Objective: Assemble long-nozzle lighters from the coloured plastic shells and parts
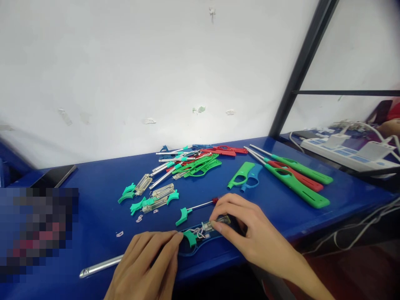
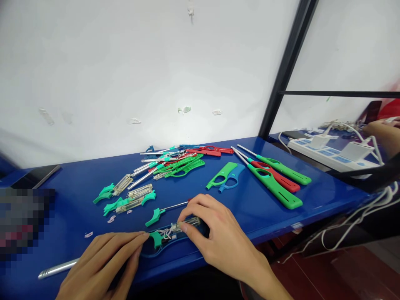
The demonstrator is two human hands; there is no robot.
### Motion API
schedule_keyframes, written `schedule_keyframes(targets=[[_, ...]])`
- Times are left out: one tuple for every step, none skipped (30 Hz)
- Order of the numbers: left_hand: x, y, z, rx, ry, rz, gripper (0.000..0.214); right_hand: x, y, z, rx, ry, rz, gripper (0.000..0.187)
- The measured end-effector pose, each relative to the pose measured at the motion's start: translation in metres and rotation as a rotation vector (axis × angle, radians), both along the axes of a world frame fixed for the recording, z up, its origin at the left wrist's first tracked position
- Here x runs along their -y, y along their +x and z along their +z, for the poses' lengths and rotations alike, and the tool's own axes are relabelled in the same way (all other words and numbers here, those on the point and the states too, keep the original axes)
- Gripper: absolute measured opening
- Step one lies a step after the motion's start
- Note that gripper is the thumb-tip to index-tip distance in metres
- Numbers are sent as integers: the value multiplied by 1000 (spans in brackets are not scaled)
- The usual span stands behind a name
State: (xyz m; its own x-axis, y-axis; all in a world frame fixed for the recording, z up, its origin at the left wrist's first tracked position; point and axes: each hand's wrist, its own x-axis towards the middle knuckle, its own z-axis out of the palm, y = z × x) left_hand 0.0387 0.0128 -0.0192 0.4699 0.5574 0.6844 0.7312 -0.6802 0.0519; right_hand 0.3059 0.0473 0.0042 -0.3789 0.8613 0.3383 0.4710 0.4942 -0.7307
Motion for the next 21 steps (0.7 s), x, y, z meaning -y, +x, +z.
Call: schedule_keyframes(targets=[[0, 0, 0, 0, -4, 1, 24, 0, 0, -1, -20, 11, -10, 10], [0, 0, -1, 1, -5, 2, 24, 0, -1, -1, -44, 24, -23, 11], [0, 0, -1, 2, -4, 3, 24, 0, 0, -1, -70, 41, -40, 12], [-1, 0, -1, 4, -1, 3, 25, -2, 1, -1, -90, 61, -62, 12], [-1, 0, -1, 5, 1, 3, 25, -4, 4, 0, -97, 91, -87, 12], [-2, 0, -2, 6, 2, 4, 26, -7, 8, 2, -85, 133, -114, 11], [-2, 0, -2, 6, 3, 7, 26, -10, 14, 5, -50, 189, -144, 11], [-2, -1, -3, 7, 5, 10, 26, -15, 21, 9, 5, 260, -169, 12], [-3, -1, -3, 6, 5, 15, 26, -21, 30, 14, 79, 336, -192, 16], [-3, -1, -4, 7, 6, 22, 26, -27, 39, 19, 167, 399, -205, 20], [-3, -1, -5, 9, 12, 28, 26, -34, 49, 24, 265, 432, -195, 28], [-4, -2, -6, 10, 17, 32, 27, -41, 58, 29, 366, 442, -168, 37], [-4, -2, -6, 9, 21, 35, 27, -49, 67, 32, 468, 443, -131, 47], [-4, -2, -7, 9, 25, 38, 27, -56, 74, 34, 558, 448, -90, 55], [-4, -3, -8, 11, 32, 41, 27, -64, 79, 35, 624, 442, -55, 59], [-4, -3, -8, 13, 38, 45, 27, -71, 83, 35, 670, 424, -16, 59], [-4, -3, -8, 16, 41, 50, 27, -77, 86, 34, 695, 399, 30, 55], [-3, -3, -8, 18, 44, 55, 27, -83, 87, 33, 701, 375, 76, 49], [-3, -3, -8, 21, 45, 61, 27, -89, 86, 32, 697, 355, 116, 43], [-2, -3, -7, 23, 42, 64, 27, -94, 85, 31, 688, 341, 149, 37], [-2, -3, -7, 24, 35, 63, 27, -99, 82, 30, 677, 334, 174, 32]])
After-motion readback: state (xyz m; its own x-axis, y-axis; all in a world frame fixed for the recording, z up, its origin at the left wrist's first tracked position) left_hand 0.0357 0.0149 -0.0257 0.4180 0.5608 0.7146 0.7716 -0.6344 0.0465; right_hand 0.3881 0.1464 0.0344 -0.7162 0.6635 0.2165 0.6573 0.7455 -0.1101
